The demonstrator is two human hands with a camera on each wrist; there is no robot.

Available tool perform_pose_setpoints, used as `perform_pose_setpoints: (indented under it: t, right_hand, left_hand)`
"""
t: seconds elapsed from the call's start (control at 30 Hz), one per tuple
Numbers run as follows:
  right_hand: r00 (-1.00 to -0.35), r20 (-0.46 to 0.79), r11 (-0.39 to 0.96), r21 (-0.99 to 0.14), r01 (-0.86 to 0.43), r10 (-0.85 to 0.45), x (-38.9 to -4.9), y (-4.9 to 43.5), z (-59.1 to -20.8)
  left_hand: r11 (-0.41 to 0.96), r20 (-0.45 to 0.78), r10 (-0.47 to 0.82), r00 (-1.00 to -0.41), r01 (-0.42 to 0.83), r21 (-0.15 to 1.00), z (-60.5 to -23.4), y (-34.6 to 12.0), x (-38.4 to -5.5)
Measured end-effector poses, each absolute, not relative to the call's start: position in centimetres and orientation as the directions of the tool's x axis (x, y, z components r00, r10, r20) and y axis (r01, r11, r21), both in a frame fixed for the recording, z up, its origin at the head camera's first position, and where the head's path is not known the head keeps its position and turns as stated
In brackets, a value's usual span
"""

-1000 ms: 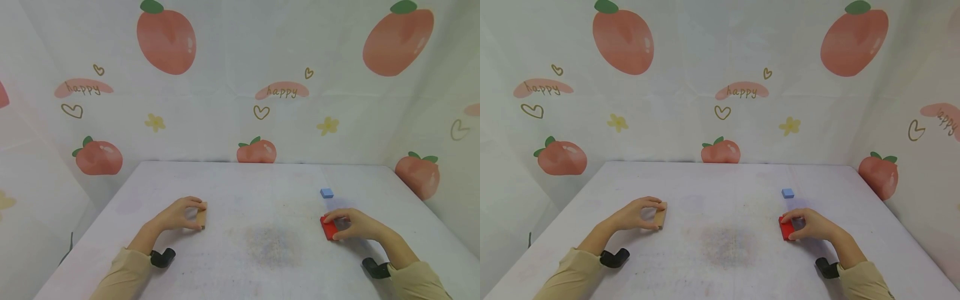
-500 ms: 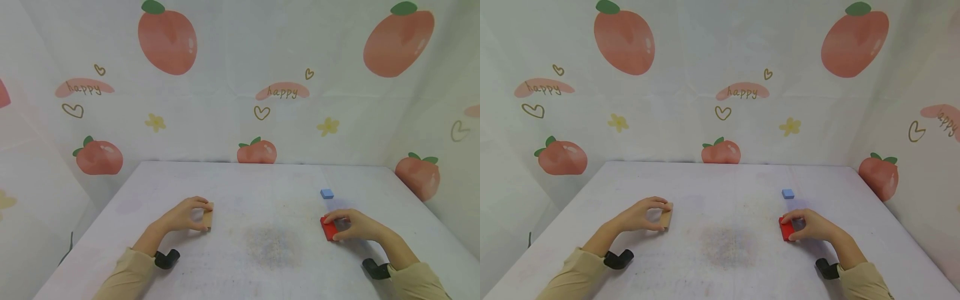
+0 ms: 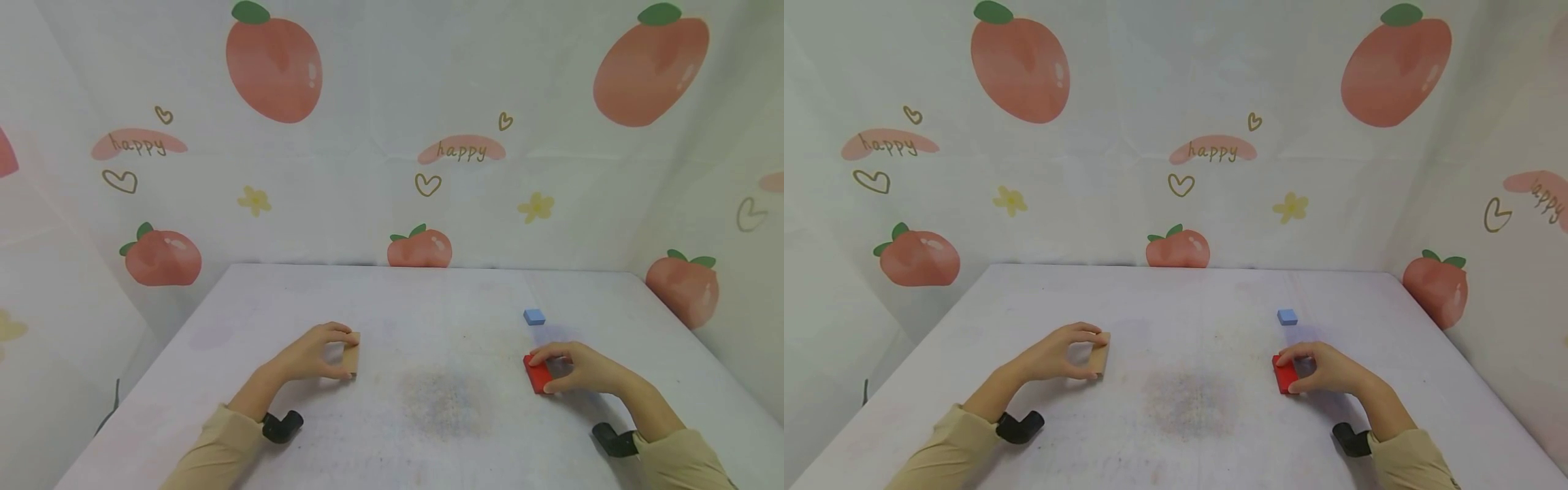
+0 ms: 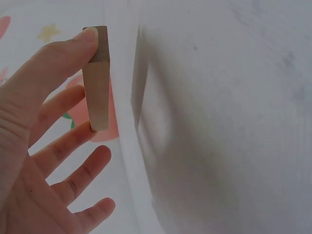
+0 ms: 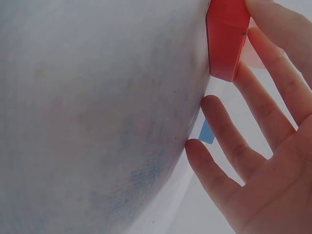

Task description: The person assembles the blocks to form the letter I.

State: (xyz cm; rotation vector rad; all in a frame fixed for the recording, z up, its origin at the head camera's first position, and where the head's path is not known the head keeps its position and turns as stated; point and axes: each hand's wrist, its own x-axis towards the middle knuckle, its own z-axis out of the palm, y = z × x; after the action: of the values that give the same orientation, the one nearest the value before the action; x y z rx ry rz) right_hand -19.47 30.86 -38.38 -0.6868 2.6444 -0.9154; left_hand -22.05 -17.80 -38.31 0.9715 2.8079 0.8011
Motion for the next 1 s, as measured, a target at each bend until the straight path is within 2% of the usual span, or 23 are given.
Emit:
perform_pose_setpoints:
  t: [1.0]
  right_hand:
    - [-0.855,-0.079,0.692,-0.626,-0.358,-0.513,-19.4,30.8,-38.4]
  left_hand:
    - [0.658,0.077,0.61,-0.789,0.558,0.506,-38.0,-14.8,-22.1]
